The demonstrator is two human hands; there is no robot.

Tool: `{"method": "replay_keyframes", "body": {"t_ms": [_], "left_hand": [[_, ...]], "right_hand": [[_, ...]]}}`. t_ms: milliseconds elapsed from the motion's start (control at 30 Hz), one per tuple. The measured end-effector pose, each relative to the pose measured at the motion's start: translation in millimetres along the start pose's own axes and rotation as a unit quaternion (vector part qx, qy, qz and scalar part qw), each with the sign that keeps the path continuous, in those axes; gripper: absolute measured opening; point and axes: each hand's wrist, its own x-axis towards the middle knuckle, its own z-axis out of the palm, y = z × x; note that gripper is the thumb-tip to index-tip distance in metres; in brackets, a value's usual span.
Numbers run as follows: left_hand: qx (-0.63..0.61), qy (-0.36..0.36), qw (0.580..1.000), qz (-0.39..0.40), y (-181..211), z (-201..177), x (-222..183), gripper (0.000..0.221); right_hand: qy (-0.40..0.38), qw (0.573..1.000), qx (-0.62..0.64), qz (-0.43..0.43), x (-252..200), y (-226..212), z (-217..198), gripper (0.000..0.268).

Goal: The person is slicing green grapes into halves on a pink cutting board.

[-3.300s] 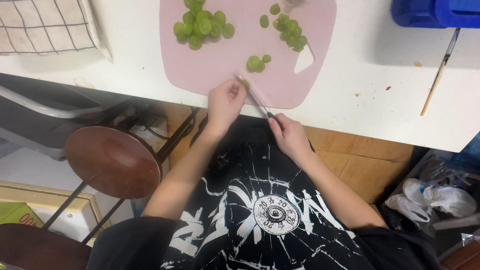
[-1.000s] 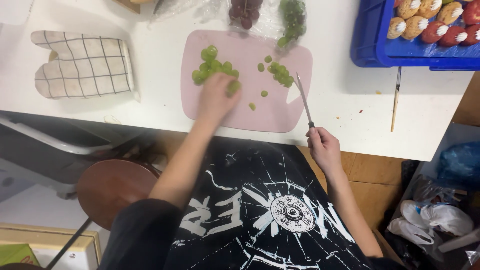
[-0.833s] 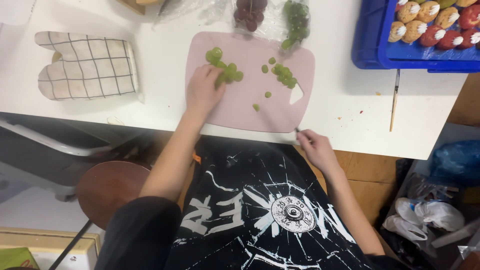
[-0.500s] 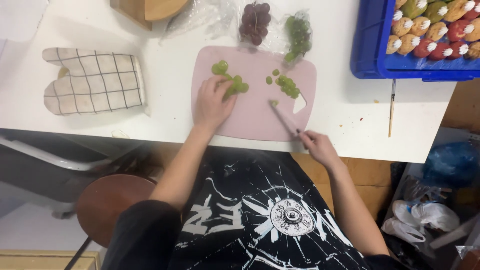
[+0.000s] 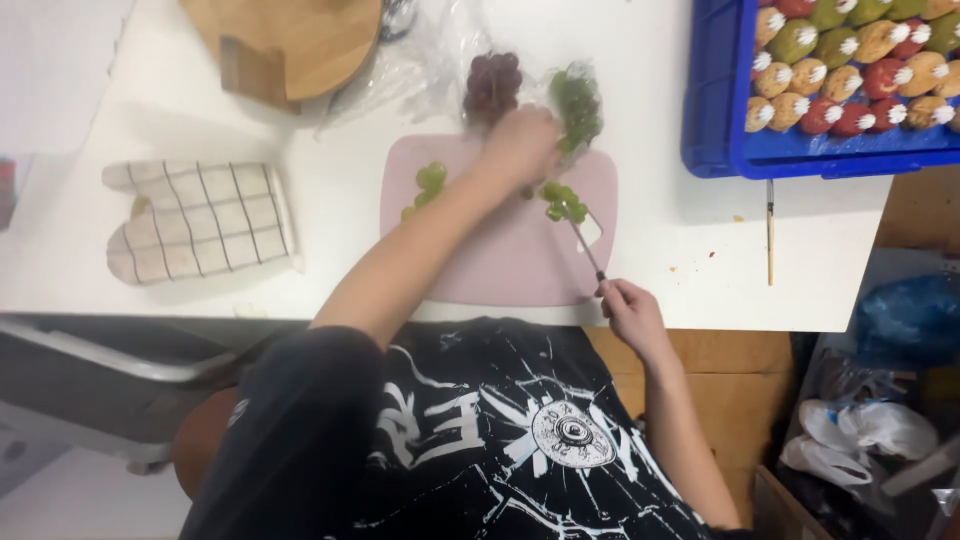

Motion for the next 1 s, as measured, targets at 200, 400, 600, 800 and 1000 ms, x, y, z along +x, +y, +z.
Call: {"method": "replay_keyframes", "body": {"t_ms": [200, 400, 600, 800, 1000], "left_hand": [[0.048, -0.072, 0.996, 0.034, 12, 35, 28, 0.035], [0.025, -0.051, 0.998, -0.005, 26, 22, 33, 0.046], [0.041, -0.149, 0.985, -0.082, 34, 18, 43, 0.039], [0.111, -0.181, 0.976, -0.05, 25, 31, 45, 0.035], [0.145, -0.189, 0.969, -0.065, 24, 6, 32, 0.025]], "right_hand": [[0.012, 0.995, 0.097, 0.01, -13, 9, 14, 0.03], [0.025, 0.988, 0.154, -0.002, -18, 39, 15, 0.03], [0.03, 0.986, 0.161, 0.005, -18, 31, 13, 0.03], [0.013, 0.986, 0.162, 0.015, -19, 20, 13, 0.03], [-0.002, 0.987, 0.163, 0.01, -15, 29, 16, 0.03]]}}
